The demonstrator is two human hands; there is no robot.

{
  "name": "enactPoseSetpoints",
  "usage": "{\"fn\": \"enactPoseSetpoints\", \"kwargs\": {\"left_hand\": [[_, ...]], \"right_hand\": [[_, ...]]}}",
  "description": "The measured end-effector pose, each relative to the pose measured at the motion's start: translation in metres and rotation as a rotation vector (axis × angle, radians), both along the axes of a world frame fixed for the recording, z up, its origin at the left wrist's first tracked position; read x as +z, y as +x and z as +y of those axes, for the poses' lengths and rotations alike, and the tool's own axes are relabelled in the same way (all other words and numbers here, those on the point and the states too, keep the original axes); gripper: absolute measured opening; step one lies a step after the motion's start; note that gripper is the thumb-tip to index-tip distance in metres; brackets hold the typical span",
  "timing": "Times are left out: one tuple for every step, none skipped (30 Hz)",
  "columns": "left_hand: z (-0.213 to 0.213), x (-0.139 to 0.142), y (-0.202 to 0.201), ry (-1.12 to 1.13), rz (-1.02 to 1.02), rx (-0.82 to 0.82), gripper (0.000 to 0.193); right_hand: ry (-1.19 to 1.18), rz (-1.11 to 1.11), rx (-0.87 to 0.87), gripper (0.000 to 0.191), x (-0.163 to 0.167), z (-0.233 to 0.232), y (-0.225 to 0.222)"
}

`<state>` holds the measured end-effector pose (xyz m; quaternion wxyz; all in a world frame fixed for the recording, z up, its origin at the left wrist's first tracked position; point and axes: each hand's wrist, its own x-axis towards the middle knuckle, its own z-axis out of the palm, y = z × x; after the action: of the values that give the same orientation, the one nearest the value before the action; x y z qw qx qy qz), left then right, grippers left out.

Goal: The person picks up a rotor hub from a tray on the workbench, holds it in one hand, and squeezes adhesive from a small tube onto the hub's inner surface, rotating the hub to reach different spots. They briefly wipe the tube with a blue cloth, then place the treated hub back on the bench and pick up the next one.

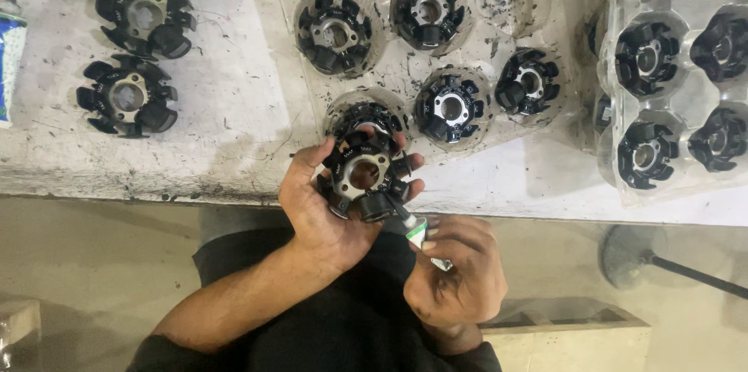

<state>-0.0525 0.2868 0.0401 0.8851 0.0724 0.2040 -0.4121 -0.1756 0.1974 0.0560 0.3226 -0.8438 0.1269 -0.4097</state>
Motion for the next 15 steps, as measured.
{"fn": "enactPoseSetpoints", "kwargs": {"left_hand": [[-0.003, 0.001, 0.003, 0.004, -0.043, 0.018, 0.047], [-0.006, 0.002, 0.006, 0.007, -0.089, 0.034, 0.047], [-0.010, 0.003, 0.011, 0.024, -0.134, 0.028, 0.046], [-0.013, 0.003, 0.017, 0.045, -0.190, 0.025, 0.046], [-0.018, 0.003, 0.026, 0.064, -0.253, 0.017, 0.045], [-0.026, 0.001, 0.037, 0.072, -0.330, 0.010, 0.045], [-0.038, -0.003, 0.047, 0.077, -0.397, -0.003, 0.044], [-0.052, -0.009, 0.056, 0.077, -0.456, -0.017, 0.043], [-0.067, -0.017, 0.067, 0.099, -0.508, -0.047, 0.042], [-0.084, -0.028, 0.081, 0.115, -0.559, -0.073, 0.040], [-0.105, -0.039, 0.096, 0.177, -0.624, -0.072, 0.040], [-0.128, -0.051, 0.110, 0.243, -0.690, -0.070, 0.041], [-0.152, -0.064, 0.123, 0.404, -0.726, -0.038, 0.039], [-0.176, -0.075, 0.136, 0.565, -0.761, -0.003, 0.038], [-0.202, -0.085, 0.150, 0.542, -0.922, 0.107, 0.036]], "right_hand": [[0.028, -0.010, 0.003, 0.021, -0.001, -0.003, 0.000], [0.056, -0.023, 0.003, 0.021, -0.001, -0.006, -0.001], [0.083, -0.123, -0.042, 0.019, -0.003, -0.008, -0.002], [0.115, -0.235, -0.085, 0.018, -0.007, -0.009, -0.001], [0.147, -0.352, -0.131, 0.017, -0.011, -0.011, -0.001], [0.150, -0.353, -0.150, 0.018, -0.013, -0.014, -0.003], [0.149, -0.343, -0.175, 0.020, -0.014, -0.016, -0.007], [0.146, -0.325, -0.200, 0.021, -0.015, -0.018, -0.012], [0.205, -0.321, -0.185, 0.021, -0.016, -0.019, -0.018], [0.261, -0.316, -0.167, 0.022, -0.017, -0.019, -0.022], [0.319, -0.313, -0.141, 0.022, -0.018, -0.020, -0.026], [0.329, -0.297, -0.120, 0.022, -0.018, -0.022, -0.030], [0.338, -0.281, -0.104, 0.021, -0.019, -0.023, -0.034], [0.346, -0.266, -0.087, 0.021, -0.019, -0.024, -0.036], [0.355, -0.253, -0.100, 0.021, -0.020, -0.025, -0.038]]}}
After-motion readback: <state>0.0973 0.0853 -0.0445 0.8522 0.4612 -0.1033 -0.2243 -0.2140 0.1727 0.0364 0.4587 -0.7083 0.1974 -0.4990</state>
